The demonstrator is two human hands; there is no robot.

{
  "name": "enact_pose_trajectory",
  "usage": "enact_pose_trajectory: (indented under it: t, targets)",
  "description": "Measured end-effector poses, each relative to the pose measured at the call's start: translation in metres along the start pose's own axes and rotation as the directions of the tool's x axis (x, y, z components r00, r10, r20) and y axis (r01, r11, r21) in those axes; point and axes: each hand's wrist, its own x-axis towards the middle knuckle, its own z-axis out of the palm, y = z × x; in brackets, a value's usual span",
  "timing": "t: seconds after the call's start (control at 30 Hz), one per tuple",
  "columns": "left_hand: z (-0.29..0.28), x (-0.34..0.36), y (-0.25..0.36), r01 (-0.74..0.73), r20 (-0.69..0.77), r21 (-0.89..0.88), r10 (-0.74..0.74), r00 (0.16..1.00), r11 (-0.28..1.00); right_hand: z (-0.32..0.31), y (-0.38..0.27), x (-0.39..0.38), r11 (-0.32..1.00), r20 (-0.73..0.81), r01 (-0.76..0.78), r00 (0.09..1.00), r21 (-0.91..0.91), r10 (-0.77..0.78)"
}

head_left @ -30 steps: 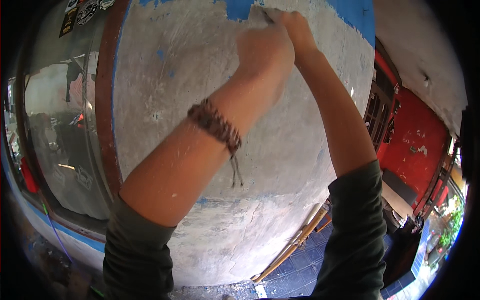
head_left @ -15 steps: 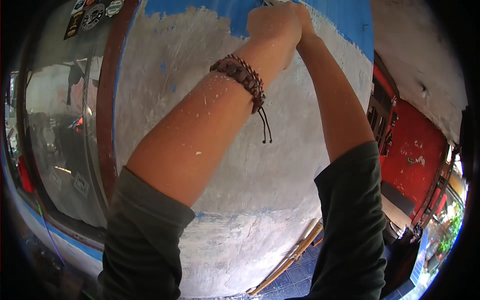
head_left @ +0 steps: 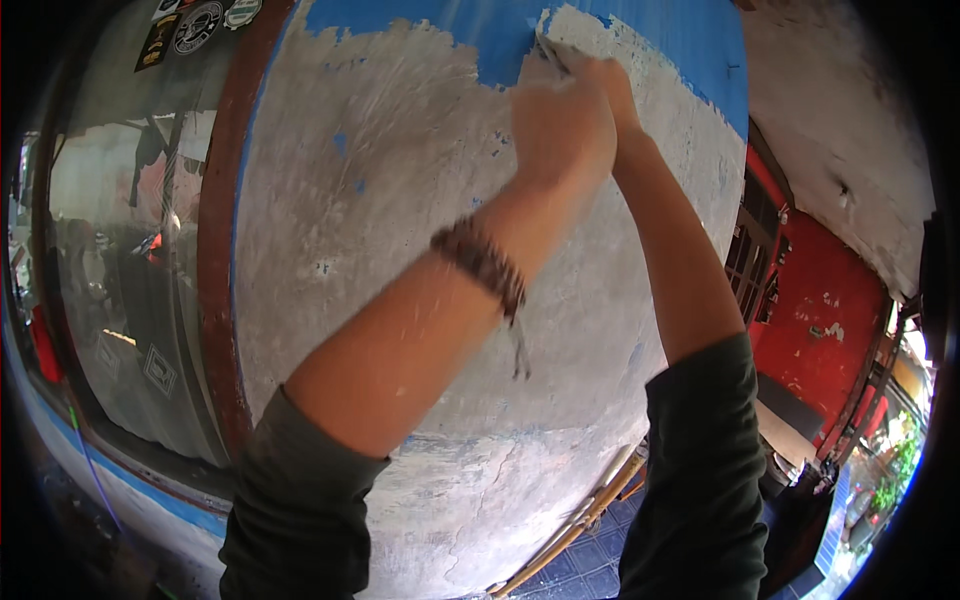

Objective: The person uses a putty knife to scrape old blue and white paint from a concrete wall, handling the tool with one hand while the other hand rests on the wall.

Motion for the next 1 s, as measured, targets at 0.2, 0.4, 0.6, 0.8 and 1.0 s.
enact_pose_trajectory:
  t: [0.2,0.4,0.6,0.8,1.0]
  targets:
    - [0.006,-0.001,0.006,-0.007,0.135,-0.057,0.015,0.991,0.998,-0.009,0.018,0.003,0.990,-0.101,0.135,0.985,-0.032,-0.138]
    - [-0.004,0.008,-0.021,-0.117,0.000,0.009,0.117,0.993,0.993,0.000,0.002,-0.005,0.998,-0.010,0.064,0.998,-0.010,-0.065]
    - [0.000,-0.001,0.019,0.050,0.118,-0.010,-0.049,0.992,0.999,-0.011,0.008,0.006,0.997,0.016,0.059,0.998,-0.047,-0.059]
    - [0.004,0.019,-0.020,-0.349,0.073,0.165,0.341,0.937,0.923,-0.006,0.014,0.006,0.980,-0.085,0.180,0.979,-0.088,-0.187]
    - [0.005,-0.002,0.001,-0.026,0.018,-0.027,0.027,0.999,0.999,-0.007,0.007,0.002,1.000,0.016,-0.020,1.000,0.016,0.020]
